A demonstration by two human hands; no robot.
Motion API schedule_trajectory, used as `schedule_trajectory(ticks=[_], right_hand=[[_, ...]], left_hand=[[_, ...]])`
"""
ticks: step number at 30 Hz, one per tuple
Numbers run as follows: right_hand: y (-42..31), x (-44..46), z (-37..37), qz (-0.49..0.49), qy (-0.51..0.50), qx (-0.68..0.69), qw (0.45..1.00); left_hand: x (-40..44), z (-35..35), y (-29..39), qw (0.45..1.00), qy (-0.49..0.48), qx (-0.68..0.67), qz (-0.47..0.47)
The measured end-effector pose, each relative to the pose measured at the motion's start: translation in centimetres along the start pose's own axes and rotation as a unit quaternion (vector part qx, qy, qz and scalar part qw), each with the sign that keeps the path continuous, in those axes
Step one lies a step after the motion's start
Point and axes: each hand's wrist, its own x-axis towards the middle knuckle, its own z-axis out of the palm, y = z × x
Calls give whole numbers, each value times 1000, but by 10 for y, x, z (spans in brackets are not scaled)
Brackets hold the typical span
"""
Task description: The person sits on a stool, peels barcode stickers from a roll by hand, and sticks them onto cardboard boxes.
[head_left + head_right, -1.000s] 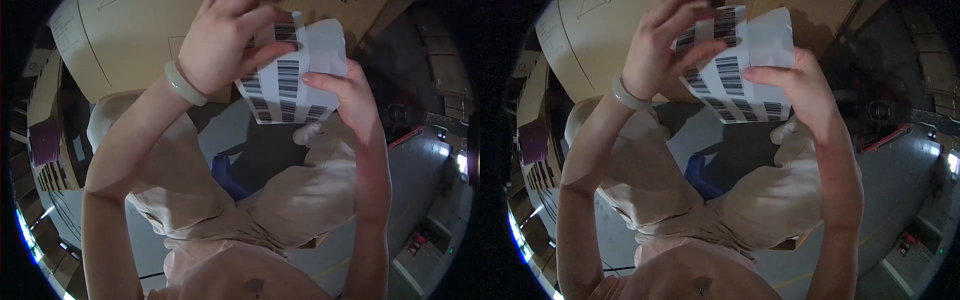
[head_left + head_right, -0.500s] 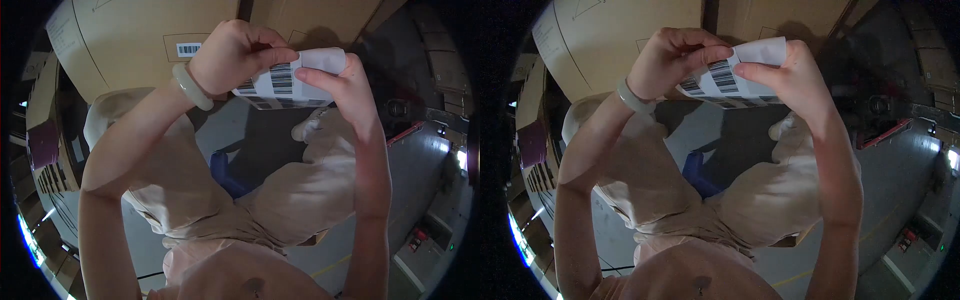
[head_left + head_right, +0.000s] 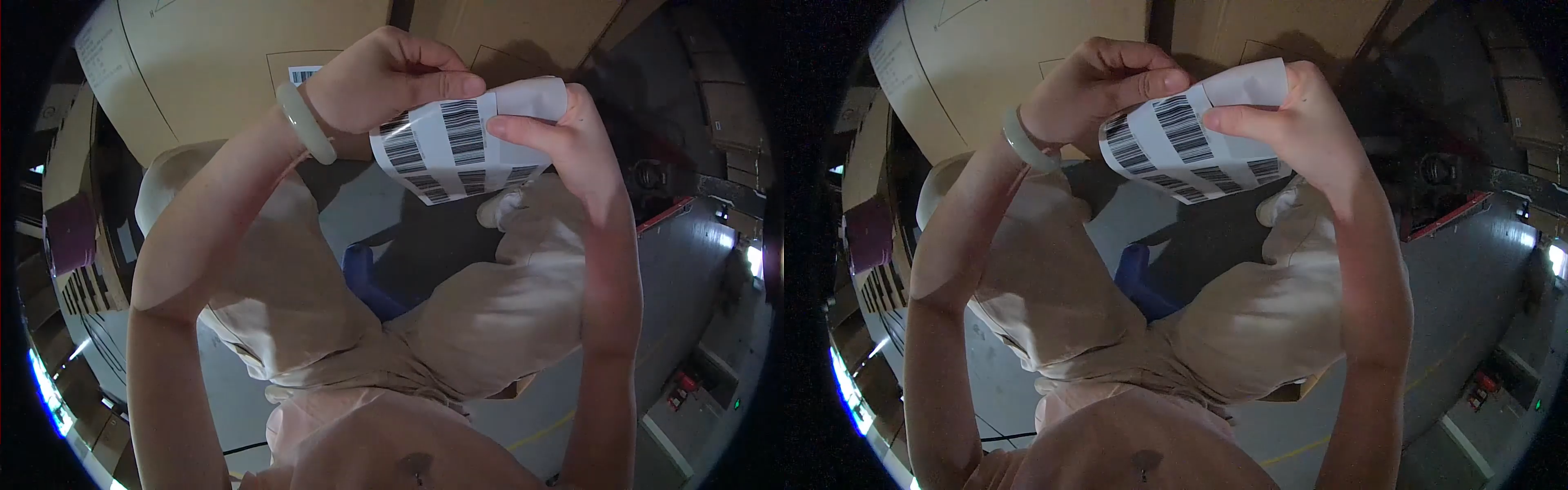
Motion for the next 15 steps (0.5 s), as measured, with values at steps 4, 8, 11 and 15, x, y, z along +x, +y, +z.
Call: schedule_trajectory(ticks=[4, 8, 11, 15], right_hand=[[4, -1, -2, -24, -13, -4, 1000], [3, -1, -5, -6, -13, -10, 1000], [3, -2, -2, -4, -25, -3, 1000], [4, 1, -5, -4, -35, -22, 999]], left_hand=[[0, 1, 1, 999, -24, 16, 12], [-2, 2, 8, 994, -46, 89, 31], [-1, 3, 4, 979, -50, 183, 73], [1, 4, 1, 991, -20, 120, 57]])
